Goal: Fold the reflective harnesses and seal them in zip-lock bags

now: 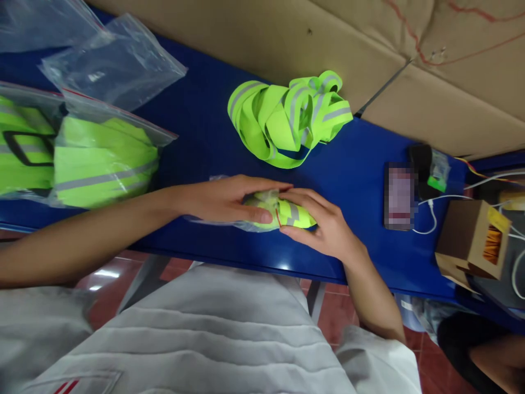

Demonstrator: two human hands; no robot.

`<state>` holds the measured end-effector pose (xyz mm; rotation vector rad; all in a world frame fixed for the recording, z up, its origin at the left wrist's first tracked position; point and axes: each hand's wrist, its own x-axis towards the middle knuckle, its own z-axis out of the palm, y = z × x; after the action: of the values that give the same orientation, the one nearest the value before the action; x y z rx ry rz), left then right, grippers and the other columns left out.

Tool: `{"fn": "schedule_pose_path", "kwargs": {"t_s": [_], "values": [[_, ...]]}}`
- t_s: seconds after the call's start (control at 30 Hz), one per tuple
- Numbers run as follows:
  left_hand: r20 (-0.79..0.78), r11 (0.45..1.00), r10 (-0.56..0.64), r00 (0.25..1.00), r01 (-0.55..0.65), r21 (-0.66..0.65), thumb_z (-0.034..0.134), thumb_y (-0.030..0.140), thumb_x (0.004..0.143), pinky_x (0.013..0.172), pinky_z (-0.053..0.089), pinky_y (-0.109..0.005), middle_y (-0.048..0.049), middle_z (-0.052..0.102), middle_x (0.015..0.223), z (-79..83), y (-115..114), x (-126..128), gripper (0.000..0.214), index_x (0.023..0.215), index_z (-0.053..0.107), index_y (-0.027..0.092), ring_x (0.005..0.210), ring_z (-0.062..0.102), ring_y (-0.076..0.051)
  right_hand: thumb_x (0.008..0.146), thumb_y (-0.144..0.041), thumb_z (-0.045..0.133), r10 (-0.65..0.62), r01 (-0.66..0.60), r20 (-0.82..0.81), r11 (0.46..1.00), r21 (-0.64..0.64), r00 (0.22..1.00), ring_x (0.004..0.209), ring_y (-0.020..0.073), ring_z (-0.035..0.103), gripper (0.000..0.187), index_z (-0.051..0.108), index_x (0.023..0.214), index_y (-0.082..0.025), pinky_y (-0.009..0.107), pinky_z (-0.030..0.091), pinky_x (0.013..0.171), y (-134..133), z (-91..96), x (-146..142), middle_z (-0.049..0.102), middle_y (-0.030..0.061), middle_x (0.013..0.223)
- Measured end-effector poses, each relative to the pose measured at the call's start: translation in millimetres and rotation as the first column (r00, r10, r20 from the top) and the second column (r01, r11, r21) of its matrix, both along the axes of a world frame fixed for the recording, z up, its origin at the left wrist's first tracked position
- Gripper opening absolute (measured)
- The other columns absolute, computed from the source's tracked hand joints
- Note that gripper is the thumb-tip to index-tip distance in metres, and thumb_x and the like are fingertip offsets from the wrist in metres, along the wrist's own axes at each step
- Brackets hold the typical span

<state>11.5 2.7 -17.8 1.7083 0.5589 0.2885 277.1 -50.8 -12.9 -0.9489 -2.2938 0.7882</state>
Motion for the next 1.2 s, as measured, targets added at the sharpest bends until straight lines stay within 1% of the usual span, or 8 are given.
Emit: {"fn": "schedule_pose_path", "kwargs": {"t_s": [0.17,0.27,0.4,0.5,0.63,0.9,1.03,1.2], "values": [[0.220,0.923,-0.147,0.964,0.214,-0.319,0.044,0.061,0.104,0.100,0.051,-0.030,-0.0074,0.069,0.137,7.5,-7,9,0.059,0.142,0.063,0.020,0.121,0.064,-0.023,0.103,-0.044,0.060,-0.241,0.240,-0.055,0.970,-0.023,0.969,0.073,0.0150,0.069,0.031,0.065,0.127,-0.025,0.025,0.056,0.063,-9,-7.5,2,0.076,0.0035,0.101],[0.085,0.971,-0.041,0.996,0.060,-0.229,0.063,0.065,0.092,0.093,0.052,-0.030,-0.0090,0.070,0.133,10.6,-9,8,0.064,0.138,0.065,0.021,0.115,0.065,-0.025,0.103,-0.044,0.059,-0.336,0.334,-0.040,0.941,-0.055,0.941,0.065,0.0133,0.062,0.027,0.066,0.120,-0.025,0.024,0.048,0.054,-11,-6.6,1,0.071,0.0011,0.088],[-0.111,0.982,0.175,0.978,-0.182,-0.059,0.068,0.062,0.089,0.079,0.047,-0.027,-0.0074,0.074,0.109,15.6,-10,3,0.059,0.126,0.071,0.017,0.094,0.067,-0.023,0.105,-0.039,0.057,-0.416,0.412,-0.036,0.908,-0.076,0.909,0.066,0.0116,0.060,0.020,0.070,0.111,-0.025,0.023,0.046,0.056,-10,-2.7,-9,0.069,-0.0007,0.085],[-0.092,0.981,0.082,0.992,-0.097,-0.168,0.058,0.059,0.096,0.069,0.042,-0.024,-0.0025,0.072,0.091,17.3,-11,3,0.048,0.106,0.075,0.016,0.080,0.063,-0.018,0.107,-0.034,0.053,-0.442,0.440,-0.032,0.896,-0.057,0.896,0.074,0.0121,0.065,0.021,0.071,0.110,-0.025,0.025,0.051,0.066,-10,-1.8,-18,0.073,0.0000,0.092],[-0.015,0.942,-0.004,1.000,-0.002,-0.335,0.067,0.057,0.091,0.072,0.045,-0.023,-0.0011,0.075,0.102,11.1,-14,7,0.044,0.114,0.073,0.019,0.087,0.067,-0.018,0.105,-0.028,0.058,-0.413,0.413,-0.037,0.911,-0.004,0.910,0.080,0.0130,0.068,0.015,0.069,0.115,-0.024,0.026,0.053,0.069,-14,-4.4,-27,0.075,0.0010,0.100],[0.057,0.934,-0.032,0.998,0.050,-0.354,0.068,0.045,0.094,0.076,0.048,-0.023,-0.0032,0.074,0.101,-2.3,-19,15,0.036,0.114,0.070,0.016,0.089,0.067,-0.016,0.105,-0.020,0.053,-0.323,0.318,-0.199,0.946,-0.057,0.925,0.086,0.0150,0.070,0.018,0.070,0.097,-0.021,0.031,0.054,0.076,-16,-8.5,-35,0.073,0.0026,0.094],[0.079,0.905,-0.021,0.997,0.053,-0.421,0.077,0.046,0.087,0.071,0.047,-0.023,-0.0020,0.072,0.094,0.6,-23,20,0.037,0.107,0.068,0.016,0.082,0.064,-0.015,0.107,-0.022,0.043,-0.441,0.431,-0.182,0.898,-0.095,0.879,0.083,0.0145,0.064,0.025,0.067,0.097,-0.022,0.030,0.051,0.074,-20,-7.5,-38,0.068,0.0013,0.091],[0.117,0.838,0.028,0.993,0.041,-0.545,0.085,0.040,0.080,0.073,0.050,-0.024,-0.0025,0.073,0.095,-1.9,-26,25,0.039,0.106,0.069,0.016,0.083,0.065,-0.015,0.104,-0.030,0.057,-0.551,0.532,-0.217,0.834,-0.144,0.806,0.071,0.0125,0.058,0.018,0.062,0.088,-0.022,0.028,0.046,0.064,-22,-7.7,-44,0.063,-0.0018,0.080]]}}
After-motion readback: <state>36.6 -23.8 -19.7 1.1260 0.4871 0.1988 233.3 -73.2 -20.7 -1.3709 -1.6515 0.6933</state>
